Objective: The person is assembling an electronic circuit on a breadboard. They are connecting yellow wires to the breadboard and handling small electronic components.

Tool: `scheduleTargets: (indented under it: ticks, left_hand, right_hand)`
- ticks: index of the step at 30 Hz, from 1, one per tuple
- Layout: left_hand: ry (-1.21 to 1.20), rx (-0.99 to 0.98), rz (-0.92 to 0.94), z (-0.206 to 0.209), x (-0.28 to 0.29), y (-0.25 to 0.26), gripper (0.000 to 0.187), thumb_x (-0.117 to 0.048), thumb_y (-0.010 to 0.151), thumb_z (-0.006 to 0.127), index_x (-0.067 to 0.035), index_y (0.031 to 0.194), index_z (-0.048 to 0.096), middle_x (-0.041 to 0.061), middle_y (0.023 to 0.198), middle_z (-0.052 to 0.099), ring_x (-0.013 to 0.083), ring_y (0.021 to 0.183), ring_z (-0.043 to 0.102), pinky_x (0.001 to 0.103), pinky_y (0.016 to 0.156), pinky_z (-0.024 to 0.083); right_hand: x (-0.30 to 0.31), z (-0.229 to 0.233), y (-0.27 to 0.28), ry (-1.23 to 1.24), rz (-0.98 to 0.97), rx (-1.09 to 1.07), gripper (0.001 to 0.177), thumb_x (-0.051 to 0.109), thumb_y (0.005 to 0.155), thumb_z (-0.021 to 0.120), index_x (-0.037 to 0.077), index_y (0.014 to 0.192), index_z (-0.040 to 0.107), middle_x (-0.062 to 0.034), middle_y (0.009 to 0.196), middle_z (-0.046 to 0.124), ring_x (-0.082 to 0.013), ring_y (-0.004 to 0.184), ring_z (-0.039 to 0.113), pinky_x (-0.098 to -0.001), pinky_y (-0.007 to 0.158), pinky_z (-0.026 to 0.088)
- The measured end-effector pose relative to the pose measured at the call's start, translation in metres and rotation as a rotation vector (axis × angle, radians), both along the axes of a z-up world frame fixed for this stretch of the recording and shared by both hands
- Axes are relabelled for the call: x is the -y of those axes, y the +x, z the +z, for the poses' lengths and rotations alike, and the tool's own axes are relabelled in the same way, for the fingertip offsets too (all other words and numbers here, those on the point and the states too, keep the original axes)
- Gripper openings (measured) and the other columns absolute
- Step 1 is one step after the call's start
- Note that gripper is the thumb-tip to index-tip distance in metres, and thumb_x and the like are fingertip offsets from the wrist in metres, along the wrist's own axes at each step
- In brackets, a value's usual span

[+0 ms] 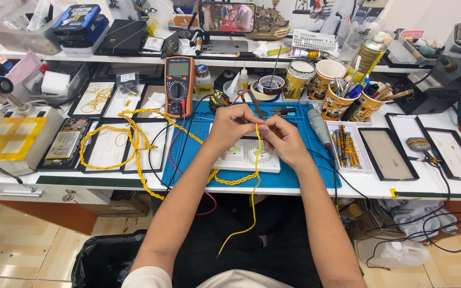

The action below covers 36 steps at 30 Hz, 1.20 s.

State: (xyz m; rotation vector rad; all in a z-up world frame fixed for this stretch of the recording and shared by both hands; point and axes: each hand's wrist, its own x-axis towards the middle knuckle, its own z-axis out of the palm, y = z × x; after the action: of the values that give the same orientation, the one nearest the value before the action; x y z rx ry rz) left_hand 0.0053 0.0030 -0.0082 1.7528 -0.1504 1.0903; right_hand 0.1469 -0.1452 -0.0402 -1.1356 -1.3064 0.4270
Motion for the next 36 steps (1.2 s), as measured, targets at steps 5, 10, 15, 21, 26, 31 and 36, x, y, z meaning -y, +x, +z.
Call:
scheduleTargets:
  ticks: [5, 10, 15, 21, 26, 31, 36]
  left_hand:
    - [-0.017, 0.005, 0.018, -0.002, -0.001, -0.001, 0.017, -0.002, 0.078, 0.101, -0.006, 0.088, 0.086, 0.011, 0.075, 0.078, 0.0106, 0.069, 0.069, 0.023, 0.059, 0.055]
    - [-0.047, 0.01, 0.046, -0.012, -0.008, 0.007, 0.019, 0.002, 0.076, 0.101, -0.004, 0.086, 0.085, 0.011, 0.074, 0.077, 0.011, 0.069, 0.069, 0.022, 0.061, 0.057]
    - [-0.119, 0.002, -0.015, -0.02, -0.013, 0.012, 0.023, 0.001, 0.074, 0.103, -0.002, 0.086, 0.084, 0.011, 0.075, 0.077, 0.0097, 0.073, 0.069, 0.022, 0.065, 0.058]
    - [-0.158, -0.074, -0.181, -0.002, -0.004, 0.001, 0.019, -0.005, 0.086, 0.099, -0.003, 0.095, 0.082, 0.013, 0.093, 0.082, 0.0135, 0.09, 0.077, 0.024, 0.072, 0.067]
    - [-0.132, -0.131, -0.196, 0.013, 0.008, -0.008, 0.021, -0.006, 0.089, 0.096, -0.006, 0.106, 0.085, 0.011, 0.098, 0.083, 0.0144, 0.091, 0.078, 0.024, 0.074, 0.068]
    - [-0.097, -0.118, -0.156, 0.003, 0.0, -0.003, 0.016, -0.008, 0.088, 0.098, -0.006, 0.099, 0.085, 0.014, 0.096, 0.083, 0.0147, 0.088, 0.075, 0.022, 0.068, 0.063]
    - [-0.056, -0.07, -0.079, 0.0, 0.002, -0.001, 0.015, -0.011, 0.089, 0.098, -0.006, 0.094, 0.084, 0.012, 0.097, 0.084, 0.0138, 0.087, 0.073, 0.021, 0.066, 0.059]
  right_hand:
    - [-0.001, 0.001, 0.003, 0.034, -0.054, 0.078, 0.007, 0.007, 0.111, 0.072, 0.003, 0.105, 0.075, -0.0112, 0.083, 0.07, -0.0208, 0.072, 0.071, -0.0316, 0.063, 0.059]
    - [-0.002, 0.009, -0.003, 0.047, -0.159, 0.161, 0.01, 0.01, 0.11, 0.076, 0.008, 0.101, 0.075, -0.0109, 0.094, 0.071, -0.0268, 0.088, 0.075, -0.0324, 0.069, 0.062]
    - [0.0, 0.012, -0.01, 0.056, -0.119, 0.096, 0.008, 0.011, 0.112, 0.072, 0.008, 0.105, 0.075, -0.0092, 0.097, 0.07, -0.0244, 0.09, 0.077, -0.0322, 0.072, 0.066]
    - [0.0, -0.001, -0.003, 0.069, 0.019, -0.089, 0.012, 0.008, 0.115, 0.062, 0.002, 0.111, 0.072, -0.0084, 0.079, 0.071, -0.0172, 0.065, 0.074, -0.0294, 0.057, 0.063]
    - [0.001, -0.003, 0.002, 0.057, 0.101, -0.226, 0.016, 0.009, 0.117, 0.058, 0.001, 0.113, 0.071, -0.0075, 0.075, 0.067, -0.0151, 0.058, 0.07, -0.0274, 0.053, 0.06]
    - [0.002, -0.006, 0.003, 0.037, 0.172, -0.299, 0.019, 0.011, 0.117, 0.057, -0.001, 0.109, 0.069, -0.0087, 0.072, 0.062, -0.0158, 0.053, 0.067, -0.0276, 0.049, 0.056]
    - [0.0, -0.008, 0.005, 0.063, 0.167, -0.234, 0.016, 0.01, 0.117, 0.059, 0.0, 0.109, 0.069, -0.0113, 0.074, 0.065, -0.0168, 0.052, 0.068, -0.0282, 0.049, 0.056]
